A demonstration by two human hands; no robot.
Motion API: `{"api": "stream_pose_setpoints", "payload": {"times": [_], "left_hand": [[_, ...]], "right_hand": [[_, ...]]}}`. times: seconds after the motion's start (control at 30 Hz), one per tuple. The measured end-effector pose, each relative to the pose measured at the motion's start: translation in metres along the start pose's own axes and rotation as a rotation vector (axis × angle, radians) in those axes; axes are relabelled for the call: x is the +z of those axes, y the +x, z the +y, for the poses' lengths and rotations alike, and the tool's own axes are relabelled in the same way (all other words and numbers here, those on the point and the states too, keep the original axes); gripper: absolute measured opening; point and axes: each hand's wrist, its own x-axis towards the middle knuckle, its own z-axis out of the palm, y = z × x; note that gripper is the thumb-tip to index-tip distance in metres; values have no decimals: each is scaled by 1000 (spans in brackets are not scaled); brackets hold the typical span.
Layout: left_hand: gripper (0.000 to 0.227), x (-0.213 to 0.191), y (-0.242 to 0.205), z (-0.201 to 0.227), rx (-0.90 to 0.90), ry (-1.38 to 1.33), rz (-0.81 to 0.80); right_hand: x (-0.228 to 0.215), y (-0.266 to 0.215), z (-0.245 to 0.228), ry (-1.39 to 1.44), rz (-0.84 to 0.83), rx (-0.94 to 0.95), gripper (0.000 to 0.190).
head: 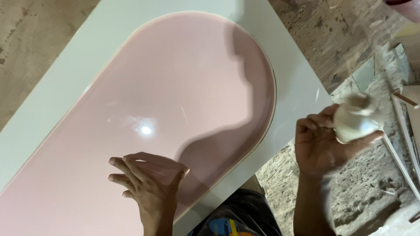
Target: The person applies a white adhesive from a plastic bottle along the seam where a pink panel meets a white board. The person moves around the board, squeezing the bottle to lay a continuous bead of glue along the edges and curves of the panel.
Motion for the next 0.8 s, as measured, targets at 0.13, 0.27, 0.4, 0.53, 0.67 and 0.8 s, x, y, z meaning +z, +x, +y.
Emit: {"api": "stream_pose_setpoints", "payload": {"times": [0.13,0.27,0.4,0.53,0.67,0.8], "left_hand": [[159,14,3,-10,27,101,17],[172,24,8,-19,50,20,59],[186,39,3,-24,34,43,240],[165,16,-4,-18,88,136,271],[152,29,3,-25,59,45,146],[158,31,4,-25,13,-60,181]], "right_hand": [[13,15,-21,127,33,193,67],[-1,31,-37,37,-248,242,57],[33,47,-16,-383,-106,40,89],[49,79,20,-684,-791,97,73],[108,77,70,-891,-1093,245,81],[151,61,136,-857,-1465,127,84]]}}
